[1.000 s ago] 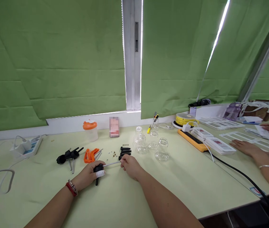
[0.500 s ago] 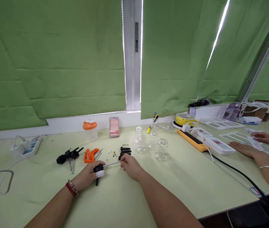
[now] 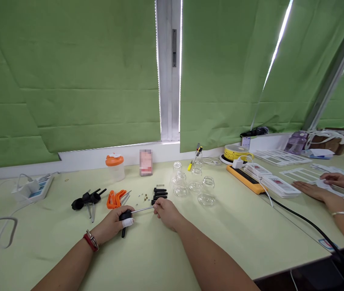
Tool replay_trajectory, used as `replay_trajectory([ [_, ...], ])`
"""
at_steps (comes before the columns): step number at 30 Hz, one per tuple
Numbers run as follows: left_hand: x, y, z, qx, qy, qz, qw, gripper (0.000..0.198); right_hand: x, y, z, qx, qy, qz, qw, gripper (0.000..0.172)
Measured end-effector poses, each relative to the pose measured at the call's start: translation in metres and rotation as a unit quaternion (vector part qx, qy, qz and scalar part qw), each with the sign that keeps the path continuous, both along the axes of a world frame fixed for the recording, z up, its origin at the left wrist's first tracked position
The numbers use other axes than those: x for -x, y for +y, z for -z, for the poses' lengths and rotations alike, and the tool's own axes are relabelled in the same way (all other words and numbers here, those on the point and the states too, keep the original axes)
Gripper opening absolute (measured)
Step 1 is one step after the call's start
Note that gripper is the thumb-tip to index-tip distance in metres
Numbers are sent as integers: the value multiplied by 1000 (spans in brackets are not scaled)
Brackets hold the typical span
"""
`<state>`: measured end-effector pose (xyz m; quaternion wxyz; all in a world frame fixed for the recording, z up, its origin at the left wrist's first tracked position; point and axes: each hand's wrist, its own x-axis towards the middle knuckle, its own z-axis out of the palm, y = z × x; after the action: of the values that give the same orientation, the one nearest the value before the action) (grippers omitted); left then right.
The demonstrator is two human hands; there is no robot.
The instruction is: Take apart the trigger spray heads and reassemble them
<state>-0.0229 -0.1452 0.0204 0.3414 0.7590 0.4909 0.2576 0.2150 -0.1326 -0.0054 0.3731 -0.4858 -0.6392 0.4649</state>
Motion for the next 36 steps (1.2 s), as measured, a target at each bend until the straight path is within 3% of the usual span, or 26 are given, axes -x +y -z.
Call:
replay_trajectory([
  [9, 0, 0, -1, 7, -7, 4, 1000, 38, 1, -1, -3, -1, -5, 7, 1000, 24],
  [16, 0, -1, -1, 9, -12, 3, 1000, 38, 2, 3, 4, 2, 40, -6, 999, 14],
  [22, 1, -1, 0, 9, -10, 8, 1000, 36, 1, 3, 6, -9, 19, -8, 1000, 10],
  [36, 0, -1, -2, 13, -8, 5, 1000, 36, 1, -3, -6, -8, -23, 7, 1000, 26],
])
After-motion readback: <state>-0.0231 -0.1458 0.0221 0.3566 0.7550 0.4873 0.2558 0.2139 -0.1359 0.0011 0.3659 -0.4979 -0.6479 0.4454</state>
